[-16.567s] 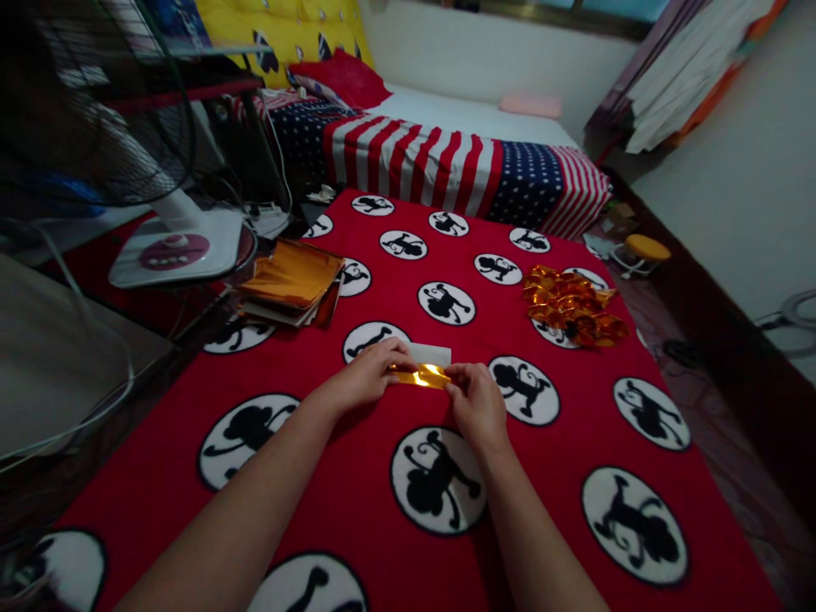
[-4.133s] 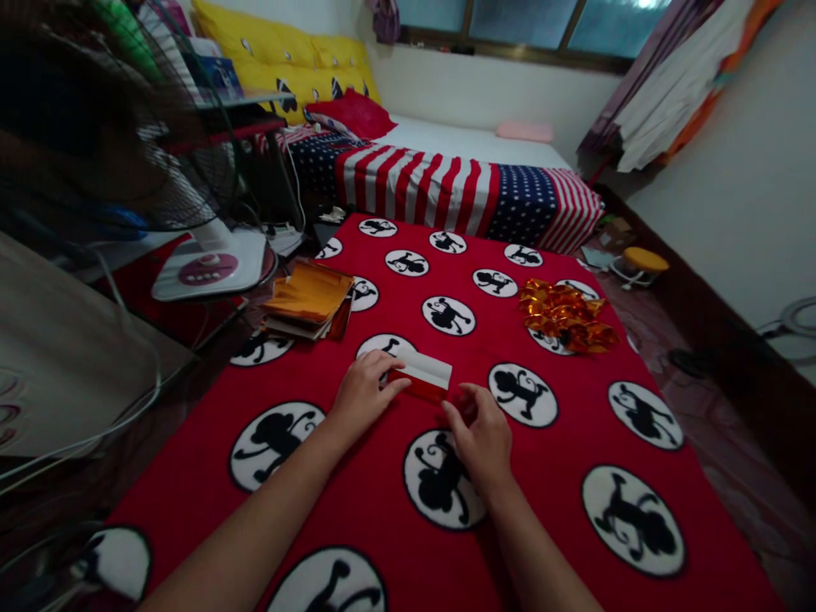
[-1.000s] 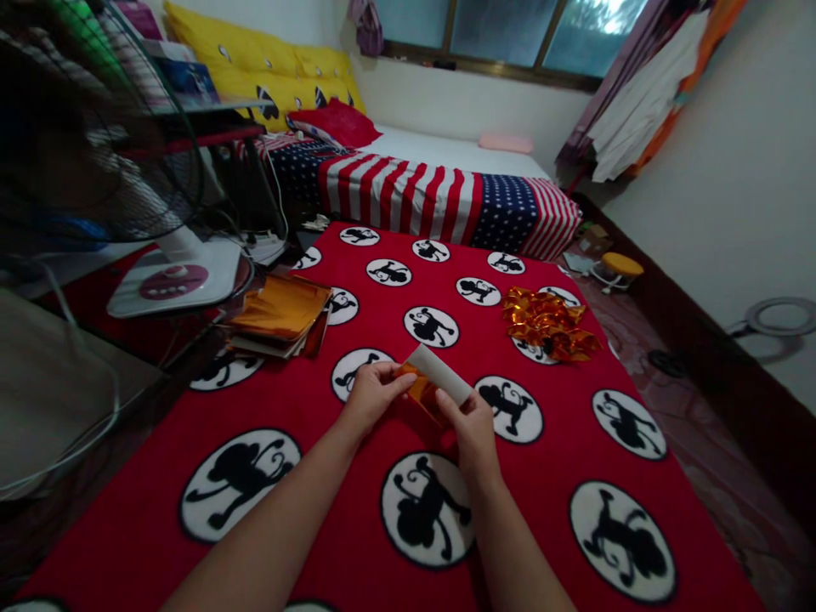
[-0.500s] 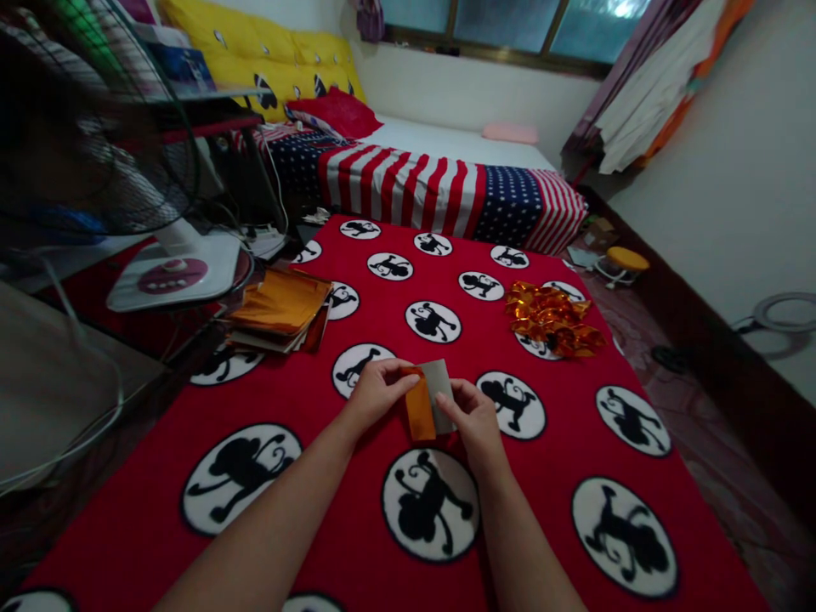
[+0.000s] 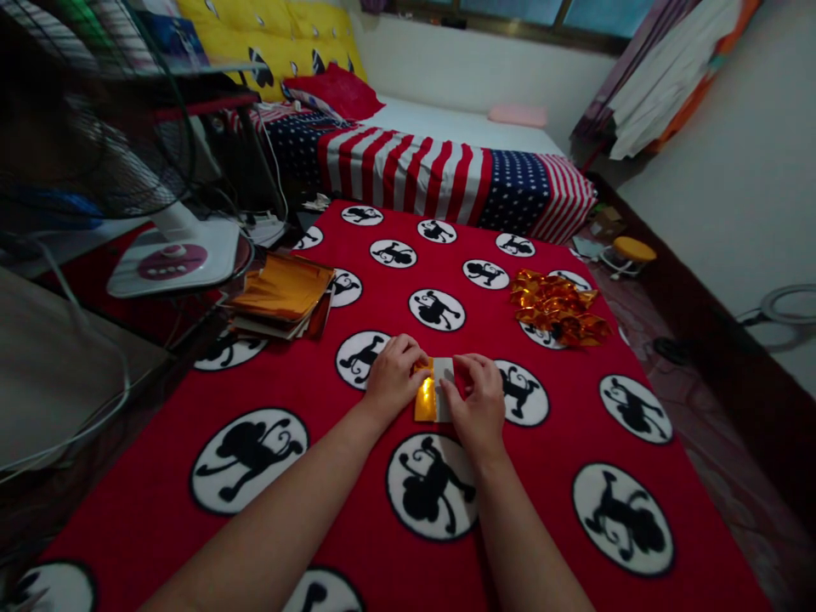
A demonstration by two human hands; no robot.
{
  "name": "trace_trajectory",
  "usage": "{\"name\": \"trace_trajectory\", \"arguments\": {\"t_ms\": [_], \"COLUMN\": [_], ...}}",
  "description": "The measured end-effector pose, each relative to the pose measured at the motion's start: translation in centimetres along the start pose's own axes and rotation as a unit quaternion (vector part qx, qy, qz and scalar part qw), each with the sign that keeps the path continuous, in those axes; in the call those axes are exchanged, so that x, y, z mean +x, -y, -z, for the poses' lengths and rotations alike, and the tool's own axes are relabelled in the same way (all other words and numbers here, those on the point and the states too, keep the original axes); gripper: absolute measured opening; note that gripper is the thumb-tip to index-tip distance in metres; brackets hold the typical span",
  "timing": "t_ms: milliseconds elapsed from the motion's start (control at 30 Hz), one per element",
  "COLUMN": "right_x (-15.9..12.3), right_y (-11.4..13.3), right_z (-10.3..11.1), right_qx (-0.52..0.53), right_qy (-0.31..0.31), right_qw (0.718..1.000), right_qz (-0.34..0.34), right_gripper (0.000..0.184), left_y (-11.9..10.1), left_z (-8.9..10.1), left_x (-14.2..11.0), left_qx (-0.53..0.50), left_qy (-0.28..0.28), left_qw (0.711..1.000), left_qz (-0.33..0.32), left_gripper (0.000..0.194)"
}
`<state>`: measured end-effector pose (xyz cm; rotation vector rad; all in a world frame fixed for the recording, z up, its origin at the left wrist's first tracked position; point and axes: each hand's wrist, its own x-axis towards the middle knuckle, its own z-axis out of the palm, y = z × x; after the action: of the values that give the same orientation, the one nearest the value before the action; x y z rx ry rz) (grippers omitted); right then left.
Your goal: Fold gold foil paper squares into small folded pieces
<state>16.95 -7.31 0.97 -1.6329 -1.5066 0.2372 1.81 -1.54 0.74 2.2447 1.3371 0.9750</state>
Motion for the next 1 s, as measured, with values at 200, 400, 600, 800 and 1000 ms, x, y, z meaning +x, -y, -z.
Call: {"name": "trace_trajectory", "arguments": {"t_ms": [200,400,600,800,1000], "right_x": [-1.5,-3.8,-3.7,-3.9,-4.2], "right_y": [1.5,1.0,0.5,0.5,0.3], "right_z": [2.6,1.9,1.8,1.8,1.8], "right_qx": [0.033,0.021,0.023,0.025,0.03], "right_qy": [0.141,0.198,0.198,0.185,0.173], "right_qw": [0.985,0.976,0.976,0.98,0.983], "right_qz": [0.093,0.089,0.084,0.069,0.057], "right_gripper": [0.019,0.018,0.018,0.019,0.019], "left_y": [0.9,1.9,3.1,3.0,2.3], "left_z": [0.1,2.3,3.4,4.0,4.8], "left_x": [0.1,0.1,0.0,0.0,-0.3], "left_qx": [-0.063,-0.111,-0.117,-0.106,-0.094], "left_qy": [0.07,0.176,0.247,0.285,0.296], "left_qw": [0.995,0.975,0.955,0.942,0.94], "left_qz": [-0.032,-0.084,-0.119,-0.141,-0.14], "left_gripper": [0.01,0.009,0.023,0.026,0.034]}}
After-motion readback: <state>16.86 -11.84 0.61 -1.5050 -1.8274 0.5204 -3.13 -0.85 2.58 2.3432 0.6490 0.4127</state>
